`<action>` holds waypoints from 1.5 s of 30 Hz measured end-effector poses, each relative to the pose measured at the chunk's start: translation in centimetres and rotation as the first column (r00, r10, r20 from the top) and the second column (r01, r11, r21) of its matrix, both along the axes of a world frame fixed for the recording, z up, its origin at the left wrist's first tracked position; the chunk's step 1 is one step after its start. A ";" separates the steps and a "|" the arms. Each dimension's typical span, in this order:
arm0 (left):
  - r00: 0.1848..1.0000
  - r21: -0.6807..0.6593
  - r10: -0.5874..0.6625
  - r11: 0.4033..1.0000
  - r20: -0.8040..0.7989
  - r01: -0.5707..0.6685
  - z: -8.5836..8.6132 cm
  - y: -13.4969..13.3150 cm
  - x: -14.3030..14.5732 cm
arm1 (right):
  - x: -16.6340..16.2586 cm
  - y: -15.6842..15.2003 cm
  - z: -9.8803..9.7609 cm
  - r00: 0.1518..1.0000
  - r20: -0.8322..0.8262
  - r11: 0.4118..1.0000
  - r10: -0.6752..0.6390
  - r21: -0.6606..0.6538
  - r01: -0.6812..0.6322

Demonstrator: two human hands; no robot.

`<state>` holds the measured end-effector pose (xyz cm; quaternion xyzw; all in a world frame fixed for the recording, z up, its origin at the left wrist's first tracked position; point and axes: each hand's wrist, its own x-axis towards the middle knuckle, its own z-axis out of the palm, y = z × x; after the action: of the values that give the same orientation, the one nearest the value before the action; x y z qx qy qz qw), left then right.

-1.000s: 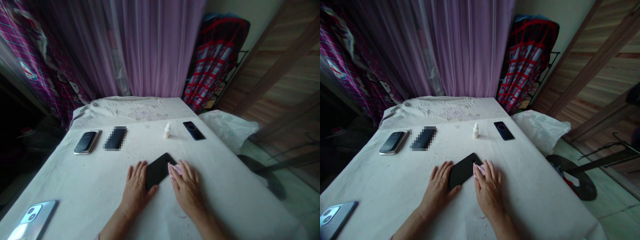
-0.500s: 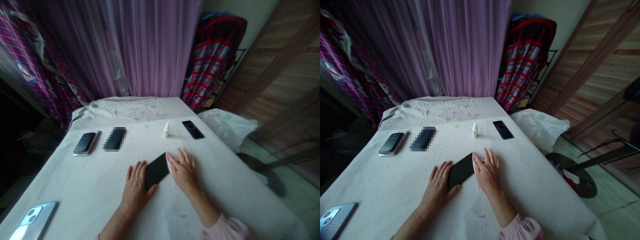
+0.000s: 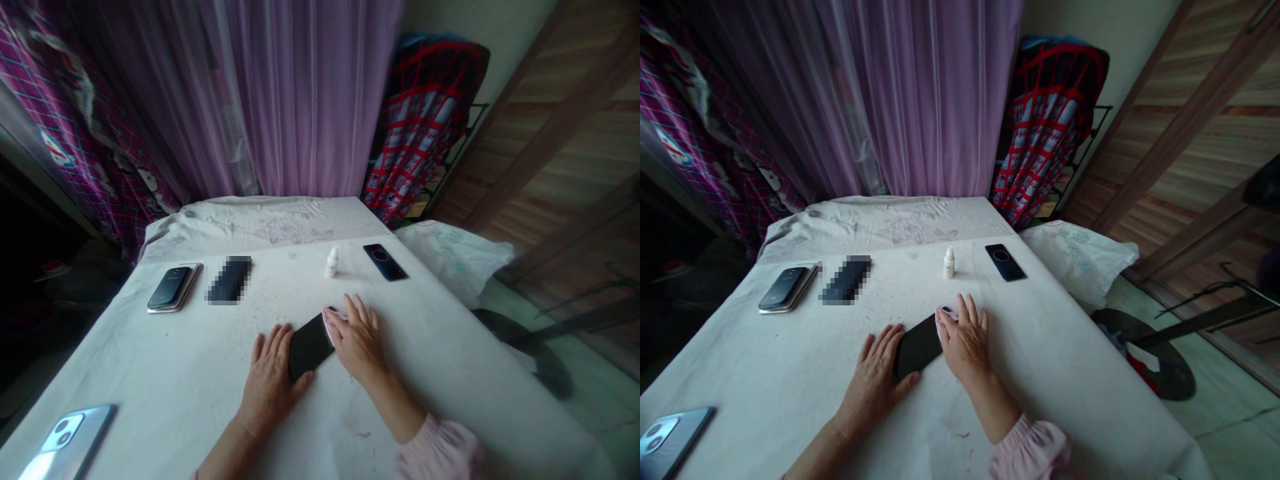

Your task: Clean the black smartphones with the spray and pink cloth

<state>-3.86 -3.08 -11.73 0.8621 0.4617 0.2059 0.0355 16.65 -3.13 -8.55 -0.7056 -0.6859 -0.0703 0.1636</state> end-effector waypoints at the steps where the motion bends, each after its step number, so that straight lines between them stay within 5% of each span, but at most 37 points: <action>1: 1.000 0.002 -0.002 1.000 0.003 0.002 0.0 0.0 0.0 | 0.4 0.0 0.0 1.000 0.010 1.000 -0.018 0.001 0.018; 9: 1.000 -0.017 -0.004 1.000 -0.007 0.004 0.1 0.0 0.1 | 0.7 -4.2 -1.2 0.999 0.037 0.999 0.004 0.038 -0.005; 17: 0.999 0.005 -0.031 0.999 -0.013 0.031 -0.1 0.2 -0.5 | 0.1 -1.1 -0.4 0.997 -0.041 0.998 0.060 0.025 -0.059; 23: 0.999 -0.004 -0.030 1.000 0.028 0.030 -0.6 -0.1 -2.2 | 2.3 -2.9 -1.6 0.996 -0.065 0.994 0.062 0.092 -0.056; 34: 0.998 0.010 -0.021 1.000 0.054 0.020 -0.8 0.0 -2.3 | -3.8 -7.6 -0.9 0.965 -0.050 0.964 0.257 -0.055 -0.260; 41: 0.998 0.004 -0.032 0.999 0.045 0.032 -0.6 0.0 -2.2 | 1.9 -5.4 -2.0 0.998 0.051 0.999 -0.032 -0.019 0.033; 45: 0.998 0.016 -0.031 0.999 0.051 0.030 -0.7 0.0 -2.2 | 1.0 -5.9 -2.2 0.999 0.038 0.999 -0.019 -0.030 0.021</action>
<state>-6.02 -3.11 -12.44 0.8636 0.4460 0.2309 0.0441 17.70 -8.99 -10.71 -0.7133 -0.6828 -0.0748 0.1395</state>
